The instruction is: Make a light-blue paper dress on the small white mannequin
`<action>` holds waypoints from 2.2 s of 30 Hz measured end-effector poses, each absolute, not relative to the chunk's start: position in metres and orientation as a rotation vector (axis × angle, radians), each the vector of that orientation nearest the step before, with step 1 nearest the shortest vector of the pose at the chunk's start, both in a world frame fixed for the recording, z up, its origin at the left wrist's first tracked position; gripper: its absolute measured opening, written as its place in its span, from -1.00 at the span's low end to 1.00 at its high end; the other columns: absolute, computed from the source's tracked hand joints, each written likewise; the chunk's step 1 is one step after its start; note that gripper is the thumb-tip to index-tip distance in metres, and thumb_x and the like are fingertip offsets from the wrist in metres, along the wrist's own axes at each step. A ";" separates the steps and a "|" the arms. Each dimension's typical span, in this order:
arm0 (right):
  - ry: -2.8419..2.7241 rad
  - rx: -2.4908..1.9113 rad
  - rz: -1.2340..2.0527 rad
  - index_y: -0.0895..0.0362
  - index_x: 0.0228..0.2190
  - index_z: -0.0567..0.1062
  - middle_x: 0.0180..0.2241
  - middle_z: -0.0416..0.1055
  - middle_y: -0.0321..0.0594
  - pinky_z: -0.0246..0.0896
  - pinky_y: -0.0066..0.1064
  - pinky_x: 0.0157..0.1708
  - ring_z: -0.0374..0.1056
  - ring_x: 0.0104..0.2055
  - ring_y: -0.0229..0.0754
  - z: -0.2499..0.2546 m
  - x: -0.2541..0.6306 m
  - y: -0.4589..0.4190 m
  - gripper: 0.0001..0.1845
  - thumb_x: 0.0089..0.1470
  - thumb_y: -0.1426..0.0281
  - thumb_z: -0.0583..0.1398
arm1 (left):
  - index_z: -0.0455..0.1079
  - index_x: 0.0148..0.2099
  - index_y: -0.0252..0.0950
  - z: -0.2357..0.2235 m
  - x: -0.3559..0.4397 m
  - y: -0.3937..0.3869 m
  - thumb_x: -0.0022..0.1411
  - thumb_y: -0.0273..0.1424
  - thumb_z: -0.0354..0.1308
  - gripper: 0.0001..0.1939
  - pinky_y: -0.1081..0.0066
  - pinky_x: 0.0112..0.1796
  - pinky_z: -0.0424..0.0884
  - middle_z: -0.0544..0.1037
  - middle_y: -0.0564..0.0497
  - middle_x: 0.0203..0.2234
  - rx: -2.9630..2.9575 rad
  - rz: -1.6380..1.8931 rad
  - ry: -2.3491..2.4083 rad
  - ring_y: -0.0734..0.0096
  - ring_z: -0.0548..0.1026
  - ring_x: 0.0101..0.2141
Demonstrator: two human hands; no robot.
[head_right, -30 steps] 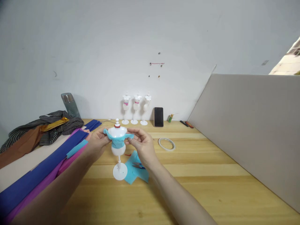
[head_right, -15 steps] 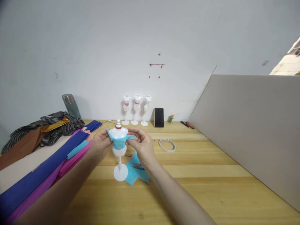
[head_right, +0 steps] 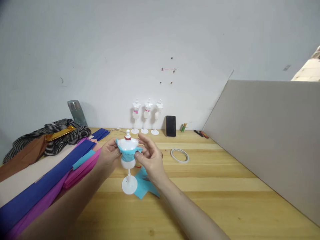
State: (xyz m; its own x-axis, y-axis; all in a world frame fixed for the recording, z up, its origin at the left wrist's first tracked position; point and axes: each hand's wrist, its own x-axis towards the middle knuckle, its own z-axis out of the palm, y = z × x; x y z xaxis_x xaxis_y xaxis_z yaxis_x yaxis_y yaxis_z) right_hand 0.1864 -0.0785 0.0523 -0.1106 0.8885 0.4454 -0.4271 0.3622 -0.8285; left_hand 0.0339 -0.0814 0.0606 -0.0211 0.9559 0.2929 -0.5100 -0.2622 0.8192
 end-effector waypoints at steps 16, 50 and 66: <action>-1.325 -0.266 0.982 -0.21 0.19 0.17 0.04 0.34 -0.16 0.38 -0.21 -0.07 0.35 0.06 -0.07 0.041 0.173 -0.087 -0.15 -0.08 0.33 0.38 | 0.42 -0.33 -0.33 0.056 0.036 -0.081 -0.16 -0.32 0.46 -0.64 0.48 -0.34 0.38 0.57 0.03 -0.45 1.034 1.573 0.590 0.47 0.49 -0.42; -1.295 -0.441 0.923 -0.14 0.21 0.09 0.12 0.22 -0.08 0.36 -0.20 -0.06 0.34 0.03 -0.08 0.046 0.174 -0.085 -0.12 -0.06 0.36 0.35 | 0.45 -0.28 -0.29 0.056 0.059 -0.106 0.02 -0.36 0.31 -0.81 0.41 -0.28 0.43 0.58 0.00 -0.40 1.178 1.620 0.758 0.36 0.54 -0.35; -1.513 -0.487 0.907 -0.14 0.17 0.19 0.16 0.23 -0.10 0.43 -0.24 -0.14 0.44 -0.10 -0.17 0.063 0.187 -0.099 -0.36 0.09 0.52 0.12 | 0.50 -0.20 -0.31 0.048 0.035 -0.080 -0.04 -0.21 0.41 -0.62 0.36 -0.18 0.37 0.58 -0.04 -0.35 0.952 1.441 0.515 0.36 0.51 -0.31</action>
